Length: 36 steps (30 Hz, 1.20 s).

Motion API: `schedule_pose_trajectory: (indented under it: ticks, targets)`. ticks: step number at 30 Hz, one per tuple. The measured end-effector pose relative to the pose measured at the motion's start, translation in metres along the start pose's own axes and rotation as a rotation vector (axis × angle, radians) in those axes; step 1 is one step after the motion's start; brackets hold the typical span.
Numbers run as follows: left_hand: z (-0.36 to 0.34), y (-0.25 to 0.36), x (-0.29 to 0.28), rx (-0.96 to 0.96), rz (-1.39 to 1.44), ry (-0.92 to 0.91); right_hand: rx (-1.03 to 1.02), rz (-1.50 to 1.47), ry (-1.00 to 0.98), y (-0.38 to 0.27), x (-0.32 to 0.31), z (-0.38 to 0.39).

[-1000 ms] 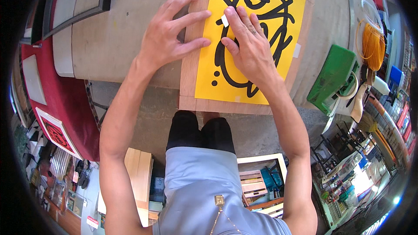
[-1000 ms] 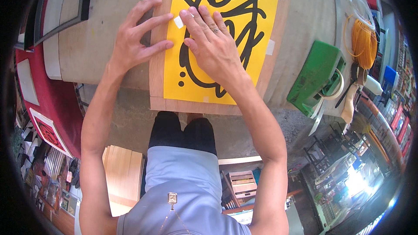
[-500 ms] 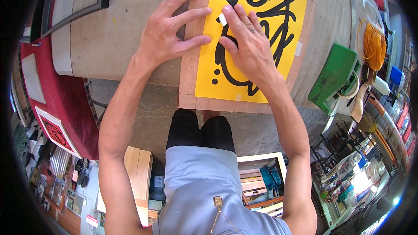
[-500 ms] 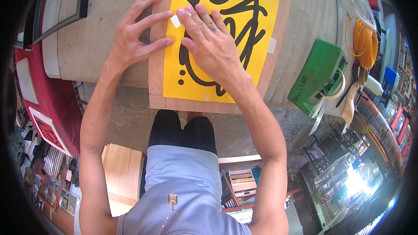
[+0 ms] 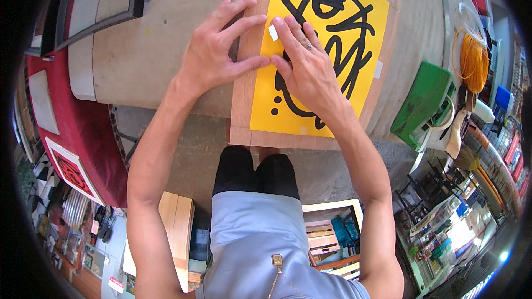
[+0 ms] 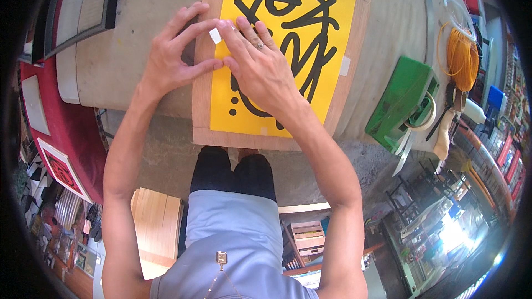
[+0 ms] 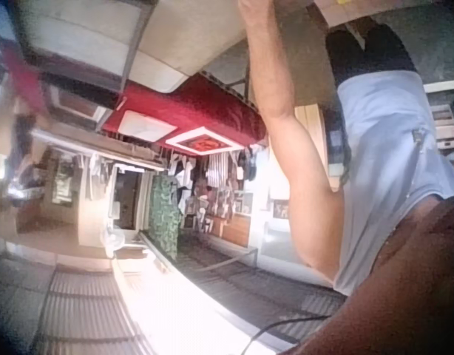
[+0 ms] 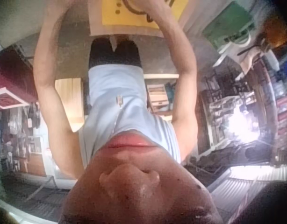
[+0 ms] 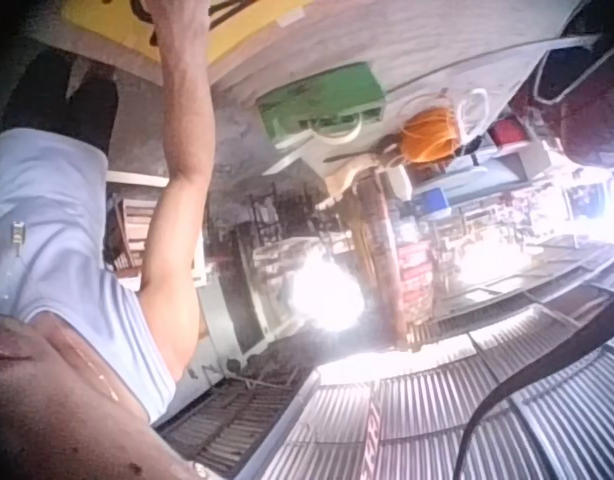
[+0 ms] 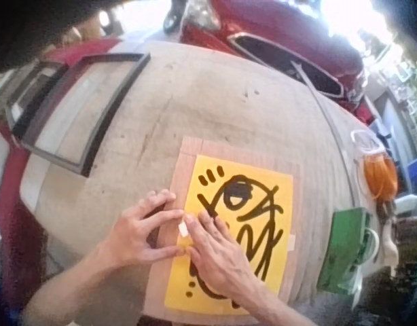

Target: The person tapes a red artwork with black lettering onto a wooden board, then repeats the process with a yellow artwork. They use small pieces of tape to secure each piece to the board and place the finished boards on a nearby table.

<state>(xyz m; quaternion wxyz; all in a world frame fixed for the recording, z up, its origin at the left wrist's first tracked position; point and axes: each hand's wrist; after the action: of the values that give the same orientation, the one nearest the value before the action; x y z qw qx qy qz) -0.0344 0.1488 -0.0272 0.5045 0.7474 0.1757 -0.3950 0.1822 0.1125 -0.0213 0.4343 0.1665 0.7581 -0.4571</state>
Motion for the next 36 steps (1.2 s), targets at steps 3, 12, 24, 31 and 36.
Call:
schedule_pose_trajectory:
  ticks: [3,12,24,31,36]
  targets:
    - [0.000,0.001,-0.002,-0.007,0.021,-0.003,-0.012,-0.020,0.016,0.000,0.000,-0.001]
    - [-0.003,0.002,-0.002,-0.024,0.074,-0.009,-0.056,-0.052,-0.017,-0.003,0.003,-0.008]
    - [-0.004,-0.002,0.000,0.008,0.106,0.023,-0.043,-0.110,-0.010,-0.001,0.007,-0.006]
    - [-0.007,0.003,0.005,-0.043,0.140,0.020,-0.044,-0.223,0.181,0.000,0.005,-0.004]
    - [-0.001,-0.002,0.002,0.000,0.042,0.011,0.326,-0.059,0.402,0.023,-0.038,0.014]
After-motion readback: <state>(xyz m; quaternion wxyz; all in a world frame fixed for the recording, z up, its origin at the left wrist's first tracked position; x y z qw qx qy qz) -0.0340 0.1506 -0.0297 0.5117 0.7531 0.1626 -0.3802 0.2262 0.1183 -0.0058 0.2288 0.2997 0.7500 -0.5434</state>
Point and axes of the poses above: each hand's wrist, its own z-axis away from the middle knuckle, its own x-axis out of the palm, y = z × x, and after that the axes turned 5 degrees about -x, right-handed
